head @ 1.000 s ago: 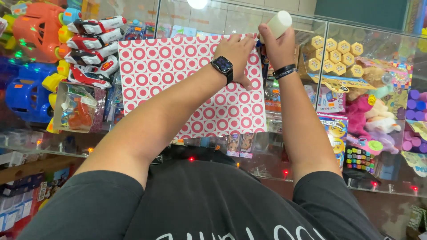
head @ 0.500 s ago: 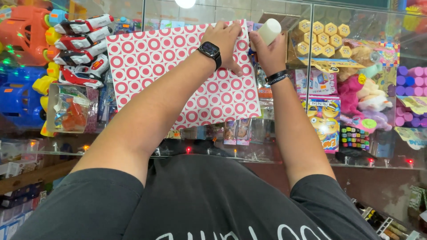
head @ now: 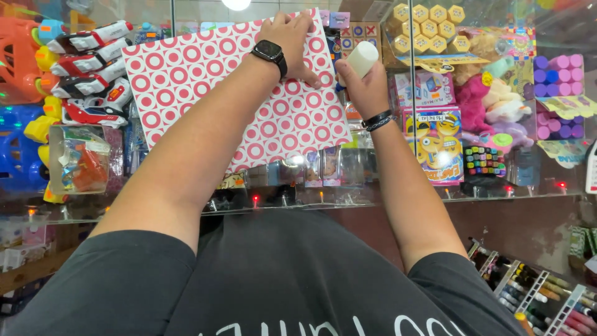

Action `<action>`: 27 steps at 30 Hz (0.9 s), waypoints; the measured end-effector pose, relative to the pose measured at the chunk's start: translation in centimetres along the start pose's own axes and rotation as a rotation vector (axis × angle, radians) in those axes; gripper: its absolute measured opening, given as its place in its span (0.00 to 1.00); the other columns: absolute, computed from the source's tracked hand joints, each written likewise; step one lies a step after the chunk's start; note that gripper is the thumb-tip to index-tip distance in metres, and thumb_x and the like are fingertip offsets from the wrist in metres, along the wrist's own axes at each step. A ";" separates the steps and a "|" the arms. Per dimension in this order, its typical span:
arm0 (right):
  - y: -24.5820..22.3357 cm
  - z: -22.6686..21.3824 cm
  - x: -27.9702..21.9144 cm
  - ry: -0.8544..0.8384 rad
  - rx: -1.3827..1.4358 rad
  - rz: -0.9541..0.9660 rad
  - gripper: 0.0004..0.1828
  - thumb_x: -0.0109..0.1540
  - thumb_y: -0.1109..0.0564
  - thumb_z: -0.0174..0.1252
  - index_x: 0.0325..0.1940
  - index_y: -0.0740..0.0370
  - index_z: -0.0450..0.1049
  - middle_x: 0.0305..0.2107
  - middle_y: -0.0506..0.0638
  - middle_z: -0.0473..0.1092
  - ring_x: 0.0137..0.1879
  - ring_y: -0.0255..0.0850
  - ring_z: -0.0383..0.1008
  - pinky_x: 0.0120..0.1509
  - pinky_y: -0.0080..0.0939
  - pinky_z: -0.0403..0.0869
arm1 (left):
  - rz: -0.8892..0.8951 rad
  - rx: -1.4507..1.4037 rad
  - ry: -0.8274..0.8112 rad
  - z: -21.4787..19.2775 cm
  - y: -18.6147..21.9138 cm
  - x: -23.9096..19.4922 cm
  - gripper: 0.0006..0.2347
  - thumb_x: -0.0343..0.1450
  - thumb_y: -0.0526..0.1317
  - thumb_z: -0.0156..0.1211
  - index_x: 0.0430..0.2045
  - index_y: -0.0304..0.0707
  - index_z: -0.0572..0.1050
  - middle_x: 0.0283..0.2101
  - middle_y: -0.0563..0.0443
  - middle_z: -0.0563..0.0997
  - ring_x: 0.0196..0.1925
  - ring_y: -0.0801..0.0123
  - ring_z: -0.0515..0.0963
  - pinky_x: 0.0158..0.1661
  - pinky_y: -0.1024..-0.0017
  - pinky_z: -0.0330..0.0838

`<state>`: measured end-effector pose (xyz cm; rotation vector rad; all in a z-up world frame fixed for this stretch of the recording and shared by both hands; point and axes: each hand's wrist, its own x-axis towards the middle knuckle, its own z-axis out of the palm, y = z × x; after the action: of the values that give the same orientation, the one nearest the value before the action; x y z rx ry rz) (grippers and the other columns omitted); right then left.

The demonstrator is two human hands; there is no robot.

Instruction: Assembling paper bags by folding patterned paper sheets and applying glue to the edges.

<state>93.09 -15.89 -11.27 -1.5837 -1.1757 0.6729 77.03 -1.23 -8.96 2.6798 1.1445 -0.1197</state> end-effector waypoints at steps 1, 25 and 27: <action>-0.1 -0.2 -0.5 0.007 -0.003 0.003 0.19 0.62 0.40 0.65 0.43 0.55 0.73 0.34 0.44 0.75 0.39 0.35 0.78 0.39 0.34 0.77 | 0.007 -0.001 -0.001 0.2 -0.2 0.0 0.56 0.49 0.74 0.78 0.65 0.43 0.57 0.64 0.52 0.70 0.63 0.50 0.65 0.58 0.50 0.61; -2.3 -5.5 -8.8 -0.004 0.349 0.320 0.16 0.65 0.47 0.55 0.30 0.60 0.70 0.23 0.49 0.74 0.14 0.31 0.61 0.16 0.27 0.59 | 0.033 -0.163 0.079 -0.9 -0.5 -2.0 0.46 0.50 0.67 0.82 0.58 0.50 0.66 0.60 0.40 0.71 0.65 0.47 0.64 0.56 0.47 0.57; -1.5 -7.8 -8.5 -0.027 0.241 0.378 0.23 0.65 0.35 0.53 0.31 0.56 0.70 0.19 0.49 0.72 0.17 0.32 0.66 0.15 0.27 0.61 | 0.021 -0.218 0.028 -1.0 -0.5 -2.4 0.45 0.54 0.65 0.78 0.63 0.51 0.63 0.75 0.49 0.55 0.75 0.49 0.50 0.64 0.34 0.46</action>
<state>96.13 -26.72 -8.35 -1.6053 -0.7827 1.0428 74.96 -2.37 -7.66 2.5075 1.0693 0.0440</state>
